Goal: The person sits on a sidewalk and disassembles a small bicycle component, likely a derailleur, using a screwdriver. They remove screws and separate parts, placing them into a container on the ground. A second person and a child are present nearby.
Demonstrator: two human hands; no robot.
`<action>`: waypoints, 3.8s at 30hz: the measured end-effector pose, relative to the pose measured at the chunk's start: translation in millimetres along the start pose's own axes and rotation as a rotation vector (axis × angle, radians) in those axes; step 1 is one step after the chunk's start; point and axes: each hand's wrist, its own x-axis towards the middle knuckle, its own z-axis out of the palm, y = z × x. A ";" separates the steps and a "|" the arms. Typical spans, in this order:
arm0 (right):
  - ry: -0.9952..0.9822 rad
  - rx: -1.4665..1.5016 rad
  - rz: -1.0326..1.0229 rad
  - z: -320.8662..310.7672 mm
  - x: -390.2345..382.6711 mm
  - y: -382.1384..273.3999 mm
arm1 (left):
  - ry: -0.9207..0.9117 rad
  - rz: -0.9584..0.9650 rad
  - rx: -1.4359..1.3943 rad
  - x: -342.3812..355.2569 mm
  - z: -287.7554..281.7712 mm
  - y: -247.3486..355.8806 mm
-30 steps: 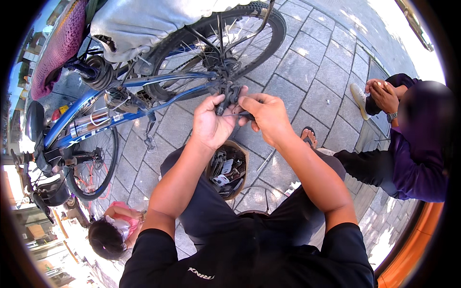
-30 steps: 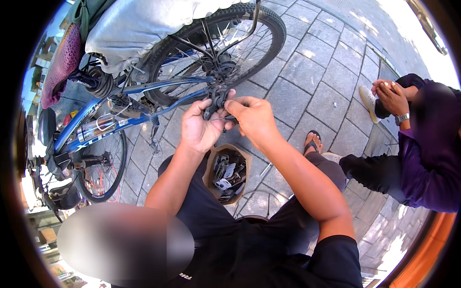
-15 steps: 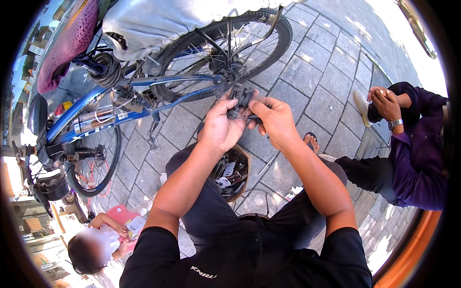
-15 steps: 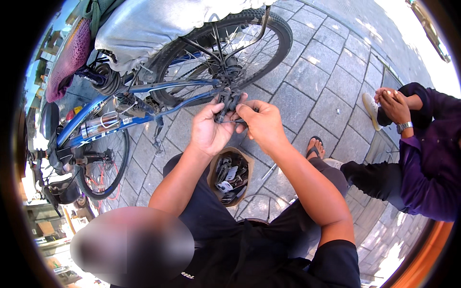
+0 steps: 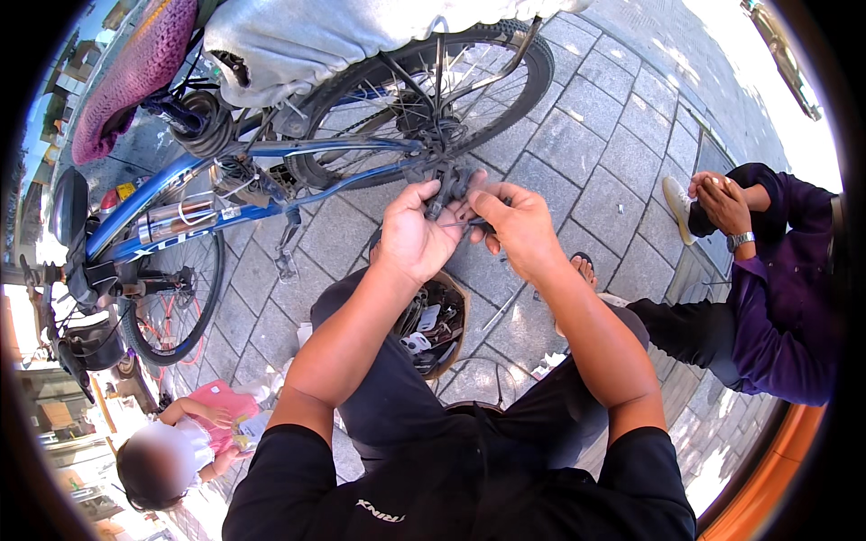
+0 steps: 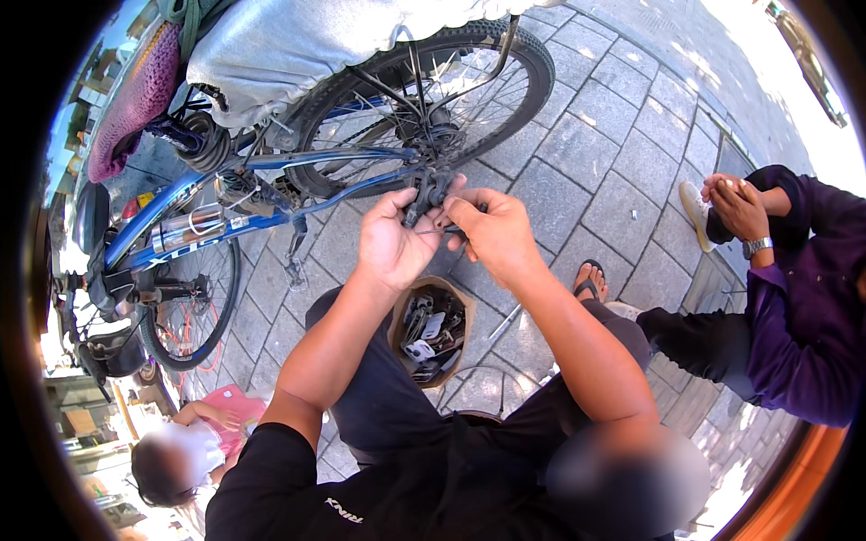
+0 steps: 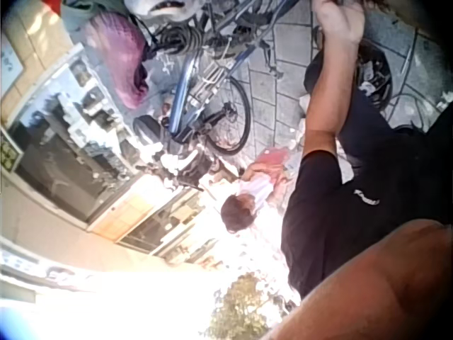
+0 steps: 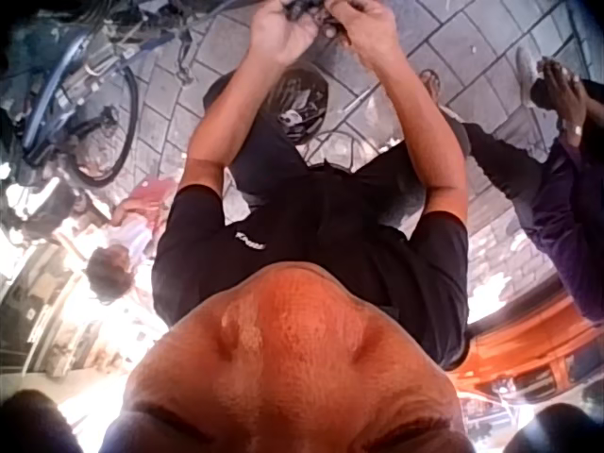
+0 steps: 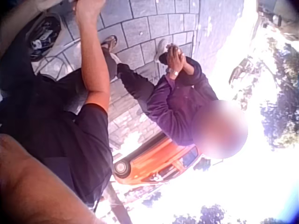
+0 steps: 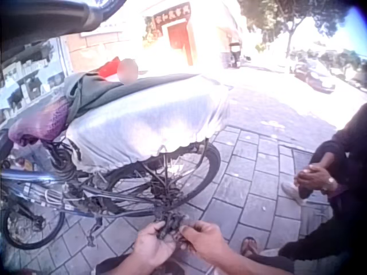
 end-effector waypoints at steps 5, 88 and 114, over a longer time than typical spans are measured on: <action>-0.053 -0.176 -0.197 -0.8 -0.5 8.3 | -0.108 -0.048 -0.126 4.5 -11.4 6.0; 0.272 -0.311 -0.407 6.8 0.3 20.0 | 0.038 0.115 -0.017 9.6 -0.3 -11.6; 0.072 0.035 -0.215 -2.1 7.4 -1.9 | 0.296 0.173 0.124 -6.9 -24.1 34.2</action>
